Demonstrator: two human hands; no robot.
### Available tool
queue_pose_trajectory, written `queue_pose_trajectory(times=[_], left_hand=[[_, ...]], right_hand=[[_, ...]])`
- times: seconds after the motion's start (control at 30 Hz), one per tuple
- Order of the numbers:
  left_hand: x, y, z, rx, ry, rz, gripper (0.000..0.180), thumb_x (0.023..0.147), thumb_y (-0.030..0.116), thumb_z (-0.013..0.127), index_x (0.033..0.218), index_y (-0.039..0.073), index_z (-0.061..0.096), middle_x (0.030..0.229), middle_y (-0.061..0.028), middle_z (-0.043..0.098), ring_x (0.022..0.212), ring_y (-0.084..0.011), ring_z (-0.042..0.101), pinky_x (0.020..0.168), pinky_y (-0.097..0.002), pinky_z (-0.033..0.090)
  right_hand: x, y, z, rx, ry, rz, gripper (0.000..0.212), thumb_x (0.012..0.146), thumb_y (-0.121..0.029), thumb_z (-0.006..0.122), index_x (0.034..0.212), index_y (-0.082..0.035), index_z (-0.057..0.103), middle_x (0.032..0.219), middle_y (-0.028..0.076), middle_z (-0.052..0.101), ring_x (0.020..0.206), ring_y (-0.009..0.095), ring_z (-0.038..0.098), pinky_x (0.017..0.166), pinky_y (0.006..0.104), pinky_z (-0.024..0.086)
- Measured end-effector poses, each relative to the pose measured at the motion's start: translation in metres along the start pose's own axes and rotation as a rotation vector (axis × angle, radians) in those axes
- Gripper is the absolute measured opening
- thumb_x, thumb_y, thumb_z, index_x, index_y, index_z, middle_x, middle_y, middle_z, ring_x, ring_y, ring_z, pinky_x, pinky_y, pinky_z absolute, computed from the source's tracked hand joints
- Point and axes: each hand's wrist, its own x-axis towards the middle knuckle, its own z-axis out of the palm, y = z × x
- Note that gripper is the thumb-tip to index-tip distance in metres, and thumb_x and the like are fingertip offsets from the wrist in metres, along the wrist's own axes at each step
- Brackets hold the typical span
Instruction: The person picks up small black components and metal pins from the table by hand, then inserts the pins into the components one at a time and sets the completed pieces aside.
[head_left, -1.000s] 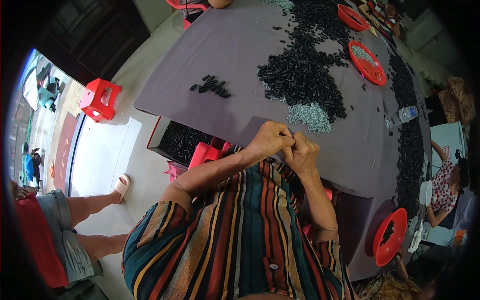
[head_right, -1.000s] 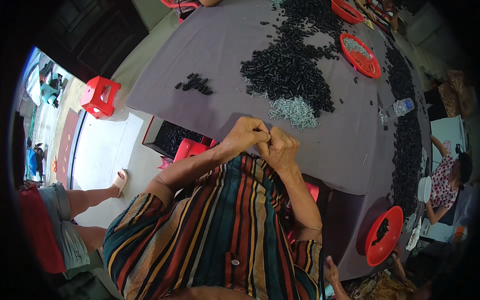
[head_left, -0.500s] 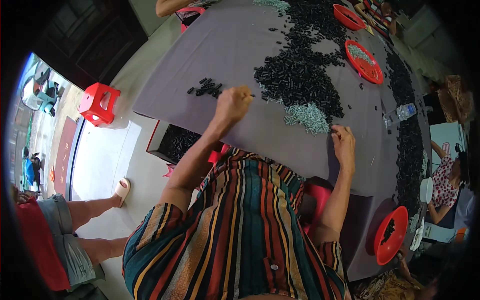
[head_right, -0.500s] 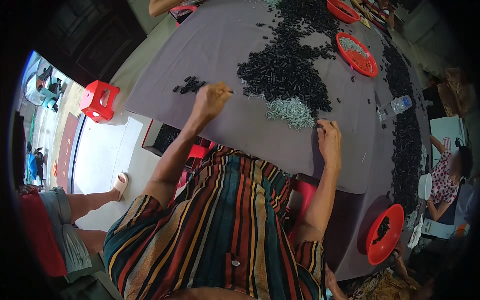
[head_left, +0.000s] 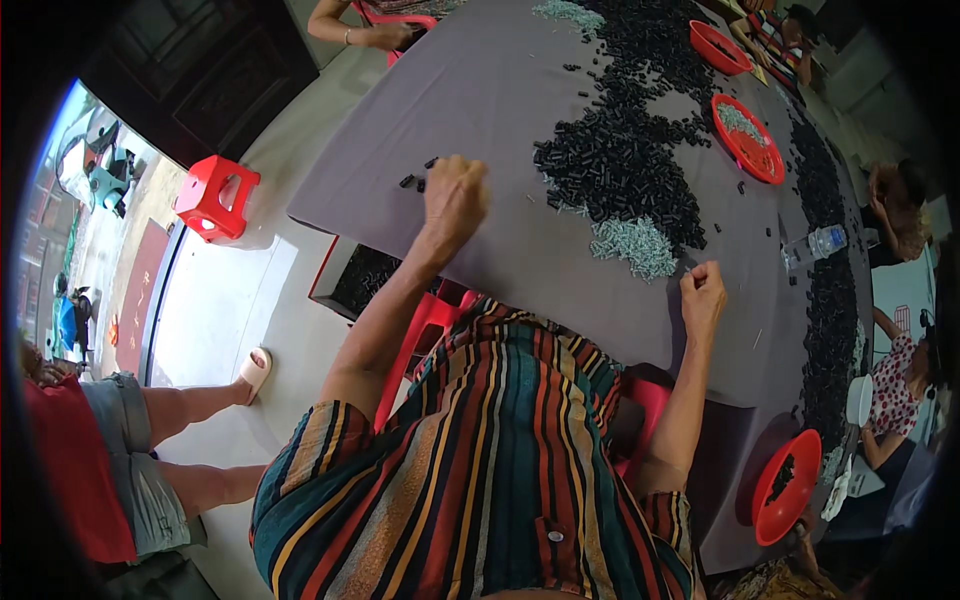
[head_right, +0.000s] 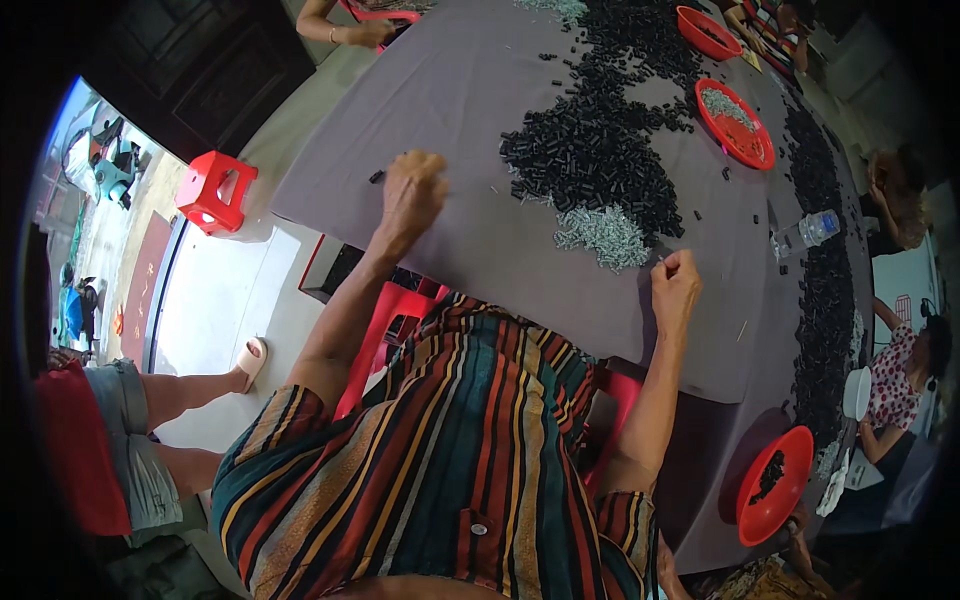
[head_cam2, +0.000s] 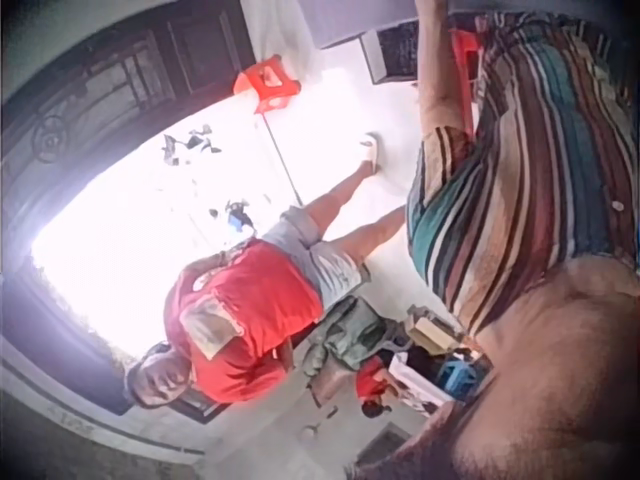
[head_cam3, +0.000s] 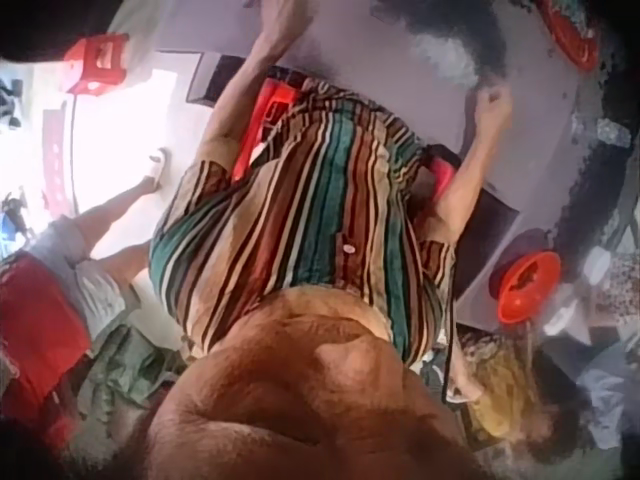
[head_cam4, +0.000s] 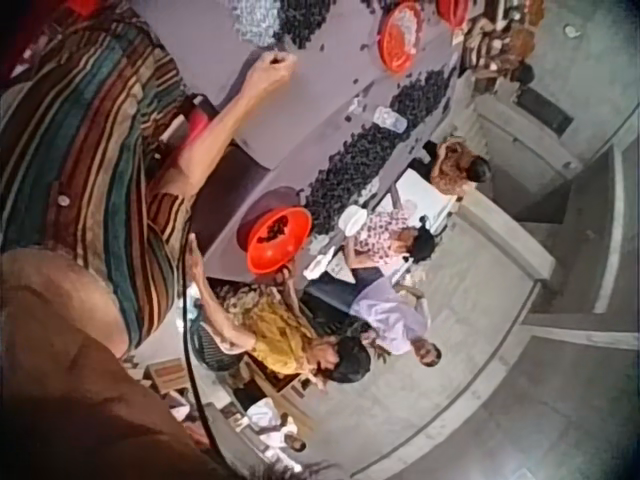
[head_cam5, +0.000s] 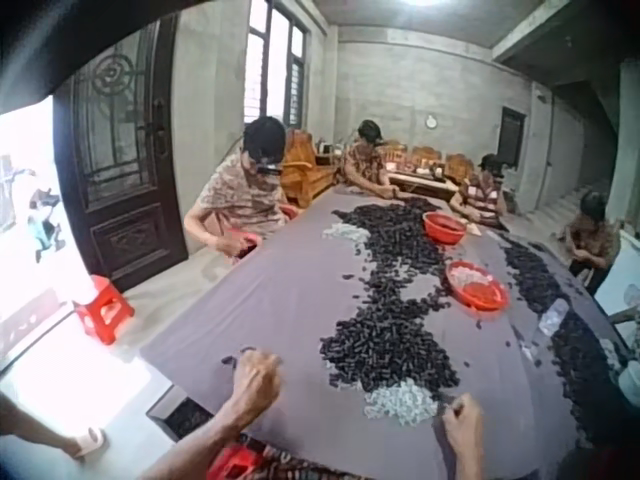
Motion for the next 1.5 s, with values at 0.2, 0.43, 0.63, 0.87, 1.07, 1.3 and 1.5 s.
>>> queue_pose_trajectory(times=[0.2, 0.43, 0.63, 0.87, 1.07, 1.3, 1.5], left_hand=[[0.009, 0.055, 0.046, -0.268, -0.058, 0.236, 0.004, 0.070, 0.009, 0.057, 0.073, 0.007, 0.057, 0.073, -0.0113, 0.053, 0.073, -0.0301, 0.051, 0.066, -0.0407, 0.041], [0.021, 0.095, 0.086, -0.125, -0.188, 0.404, 0.006, 0.070, 0.011, 0.059, 0.075, 0.008, 0.060, 0.076, -0.0084, 0.052, 0.078, -0.0250, 0.050, 0.069, -0.0364, 0.038], [0.024, 0.103, 0.079, 0.023, -0.203, 0.516, 0.011, 0.069, 0.011, 0.058, 0.079, 0.009, 0.062, 0.079, -0.0090, 0.052, 0.079, -0.0237, 0.048, 0.069, -0.0349, 0.036], [0.021, 0.108, 0.087, 0.059, -0.153, 0.476, 0.012, 0.068, 0.010, 0.055, 0.078, 0.007, 0.060, 0.081, -0.0086, 0.050, 0.081, -0.0228, 0.046, 0.068, -0.0349, 0.034], [0.021, 0.101, 0.087, 0.038, -0.174, 0.399, 0.012, 0.067, 0.013, 0.060, 0.078, 0.007, 0.059, 0.081, -0.0080, 0.050, 0.082, -0.0239, 0.045, 0.069, -0.0374, 0.033], [0.014, 0.106, 0.067, -0.455, -0.012, 0.214, 0.013, 0.075, 0.013, 0.059, 0.084, 0.005, 0.055, 0.076, -0.0077, 0.053, 0.074, -0.0242, 0.050, 0.064, -0.0364, 0.038], [-0.003, 0.109, 0.020, -0.926, -0.419, -0.130, 0.008, 0.080, 0.007, 0.054, 0.084, 0.000, 0.051, 0.067, -0.0071, 0.054, 0.058, -0.0137, 0.052, 0.053, -0.0294, 0.042]], right_hand=[[-0.001, 0.000, 0.005, 0.249, 0.086, 0.070, 0.010, 0.074, 0.001, 0.054, 0.084, -0.001, 0.054, 0.077, 0.006, 0.057, 0.069, 0.014, 0.053, 0.065, 0.0288, 0.045], [-0.002, 0.006, 0.013, 0.259, 0.124, 0.010, 0.020, 0.077, 0.005, 0.047, 0.093, 0.000, 0.057, 0.084, 0.008, 0.058, 0.076, 0.016, 0.055, 0.072, 0.0276, 0.045], [-0.002, 0.005, 0.014, 0.293, 0.119, 0.004, 0.016, 0.081, 0.003, 0.048, 0.094, 0.000, 0.058, 0.086, 0.008, 0.058, 0.071, 0.014, 0.055, 0.066, 0.0251, 0.046], [-0.004, -0.001, 0.015, 0.306, 0.206, -0.055, 0.009, 0.083, -0.001, 0.051, 0.089, 0.000, 0.057, 0.078, 0.004, 0.055, 0.064, 0.010, 0.053, 0.058, 0.0234, 0.045], [-0.005, -0.001, 0.014, 0.278, 0.158, -0.094, 0.008, 0.080, -0.002, 0.053, 0.087, 0.000, 0.056, 0.077, 0.005, 0.054, 0.066, 0.012, 0.051, 0.062, 0.0253, 0.043], [-0.002, -0.001, 0.016, 0.193, 0.218, -0.063, 0.011, 0.081, 0.001, 0.048, 0.088, 0.000, 0.056, 0.075, 0.005, 0.053, 0.064, 0.011, 0.049, 0.061, 0.0248, 0.042], [-0.006, -0.007, 0.014, 0.244, 0.172, 0.008, 0.011, 0.083, 0.002, 0.048, 0.089, 0.000, 0.057, 0.076, 0.006, 0.053, 0.066, 0.012, 0.049, 0.061, 0.0245, 0.043]])
